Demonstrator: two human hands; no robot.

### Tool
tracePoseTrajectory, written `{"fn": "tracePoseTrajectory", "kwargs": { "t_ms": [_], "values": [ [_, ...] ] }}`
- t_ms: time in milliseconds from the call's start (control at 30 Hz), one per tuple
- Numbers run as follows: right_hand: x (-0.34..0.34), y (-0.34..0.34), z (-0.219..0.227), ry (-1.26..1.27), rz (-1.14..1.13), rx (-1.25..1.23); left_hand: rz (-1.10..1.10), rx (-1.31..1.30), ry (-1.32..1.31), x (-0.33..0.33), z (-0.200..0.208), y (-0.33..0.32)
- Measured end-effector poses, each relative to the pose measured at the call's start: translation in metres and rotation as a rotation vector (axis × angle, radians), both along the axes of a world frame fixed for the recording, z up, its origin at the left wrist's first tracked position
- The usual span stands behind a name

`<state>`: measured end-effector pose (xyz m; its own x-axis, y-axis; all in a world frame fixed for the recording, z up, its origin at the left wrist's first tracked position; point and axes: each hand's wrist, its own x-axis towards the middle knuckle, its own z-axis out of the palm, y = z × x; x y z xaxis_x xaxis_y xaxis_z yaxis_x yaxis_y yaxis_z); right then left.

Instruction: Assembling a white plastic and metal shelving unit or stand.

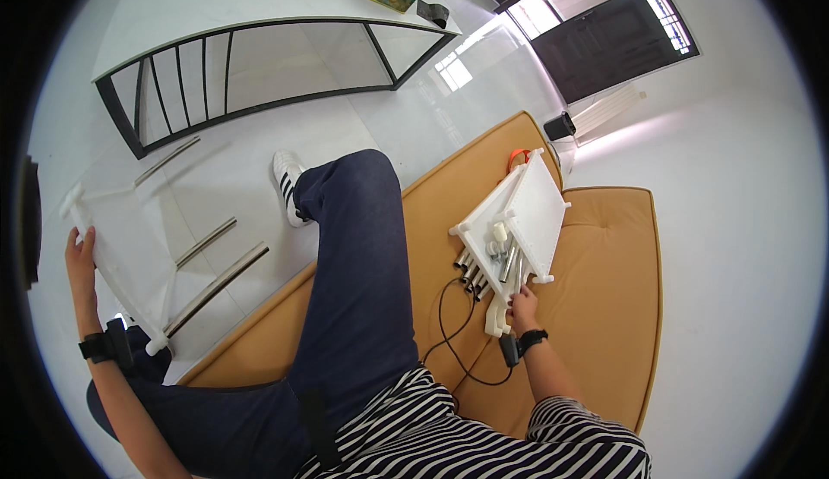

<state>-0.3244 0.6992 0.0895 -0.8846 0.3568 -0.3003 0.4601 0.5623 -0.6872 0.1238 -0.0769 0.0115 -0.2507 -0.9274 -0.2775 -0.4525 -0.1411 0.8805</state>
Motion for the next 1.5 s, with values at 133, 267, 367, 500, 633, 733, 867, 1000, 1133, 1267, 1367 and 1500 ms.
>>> {"fn": "tracePoseTrajectory", "kwargs": {
  "t_ms": [133,267,367,500,633,733,867,1000,1133,1267,1367,1500],
  "values": [
    [-0.046,0.038,-0.023,0.021,0.128,0.012,0.003,-0.1,0.061,-0.002,-0.006,0.001],
    [-0.078,0.048,-0.054,0.369,0.524,0.883,-0.069,-0.138,0.124,-0.018,0.004,0.016],
    [-0.074,-0.002,-0.045,0.077,0.447,1.377,-0.129,-0.158,0.157,-0.022,0.001,0.021],
    [-0.06,-0.131,0.009,0.352,0.706,1.079,-0.068,-0.217,0.091,-0.035,0.001,0.026],
    [0.041,-0.322,0.077,0.458,1.118,0.192,-0.1,-0.362,0.012,-0.047,-0.001,0.032],
    [0.126,-0.431,0.088,0.369,1.695,0.004,-0.012,-0.471,-0.074,-0.049,0.005,0.044],
    [0.188,-0.512,0.007,0.659,2.102,0.131,-0.12,-0.302,-0.095,-0.051,0.004,0.047],
    [0.181,-0.558,-0.047,0.504,2.151,0.342,-0.154,-0.338,-0.179,-0.048,-0.001,0.053],
    [0.166,-0.587,-0.042,0.056,2.263,0.5,-0.258,-0.313,-0.457,-0.046,0.037,0.057],
    [0.159,-0.605,-0.054,-0.528,2.305,0.247,-0.33,-0.383,-0.679,-0.05,0.039,0.054],
    [0.17,-0.604,-0.063,-1.176,2.045,-0.093,-0.276,-0.406,-0.648,-0.054,0.033,0.048],
    [0.189,-0.59,-0.074,-1.73,1.596,-0.446,-0.27,-0.493,-0.49,-0.063,0.031,0.036]
  ]
}}
